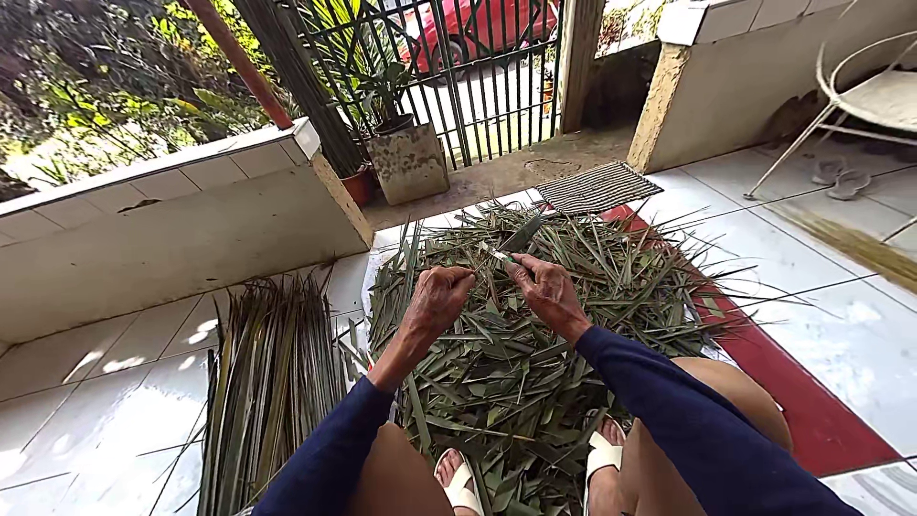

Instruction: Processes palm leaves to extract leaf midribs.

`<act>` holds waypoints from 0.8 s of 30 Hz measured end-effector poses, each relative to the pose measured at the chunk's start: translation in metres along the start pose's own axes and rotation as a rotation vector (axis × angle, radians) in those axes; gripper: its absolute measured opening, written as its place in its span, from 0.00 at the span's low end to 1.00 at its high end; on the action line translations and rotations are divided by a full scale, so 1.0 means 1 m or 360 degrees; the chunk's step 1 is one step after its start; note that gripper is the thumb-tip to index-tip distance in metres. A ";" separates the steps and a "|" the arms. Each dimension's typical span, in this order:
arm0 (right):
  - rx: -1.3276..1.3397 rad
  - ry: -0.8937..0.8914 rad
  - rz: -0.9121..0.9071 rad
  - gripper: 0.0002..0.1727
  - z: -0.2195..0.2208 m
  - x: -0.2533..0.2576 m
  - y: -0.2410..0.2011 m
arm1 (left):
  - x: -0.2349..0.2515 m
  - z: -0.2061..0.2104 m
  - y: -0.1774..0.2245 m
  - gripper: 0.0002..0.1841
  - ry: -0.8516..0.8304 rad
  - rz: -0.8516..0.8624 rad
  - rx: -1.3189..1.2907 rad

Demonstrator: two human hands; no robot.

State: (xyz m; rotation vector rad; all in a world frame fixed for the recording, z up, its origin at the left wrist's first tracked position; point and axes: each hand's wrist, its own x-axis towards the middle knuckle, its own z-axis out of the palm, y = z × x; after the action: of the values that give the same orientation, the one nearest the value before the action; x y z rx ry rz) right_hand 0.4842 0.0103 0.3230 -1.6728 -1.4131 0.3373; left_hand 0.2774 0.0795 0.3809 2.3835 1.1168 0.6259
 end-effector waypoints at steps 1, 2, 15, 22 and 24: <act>-0.0024 0.0009 -0.0009 0.22 0.002 0.000 0.000 | -0.001 -0.001 -0.001 0.13 -0.0001 -0.0006 0.0013; -0.0046 0.0029 -0.0028 0.21 0.005 0.000 0.002 | -0.002 -0.002 -0.002 0.13 -0.0007 -0.0015 0.0018; -0.0103 0.0092 -0.0025 0.19 0.009 0.011 0.010 | -0.023 -0.020 -0.004 0.14 -0.0047 -0.0100 0.0127; 0.0005 -0.0145 -0.0317 0.20 -0.001 0.018 0.022 | -0.034 -0.037 -0.013 0.13 -0.0053 -0.0122 0.0133; 0.0029 -0.0227 -0.0332 0.21 0.006 0.014 0.019 | -0.036 -0.037 -0.015 0.14 -0.0075 -0.0132 0.0149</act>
State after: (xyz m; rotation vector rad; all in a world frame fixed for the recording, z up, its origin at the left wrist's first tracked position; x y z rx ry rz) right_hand 0.4967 0.0264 0.3092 -1.4947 -1.6693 0.3551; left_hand 0.2266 0.0673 0.3946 2.4029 1.2426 0.4969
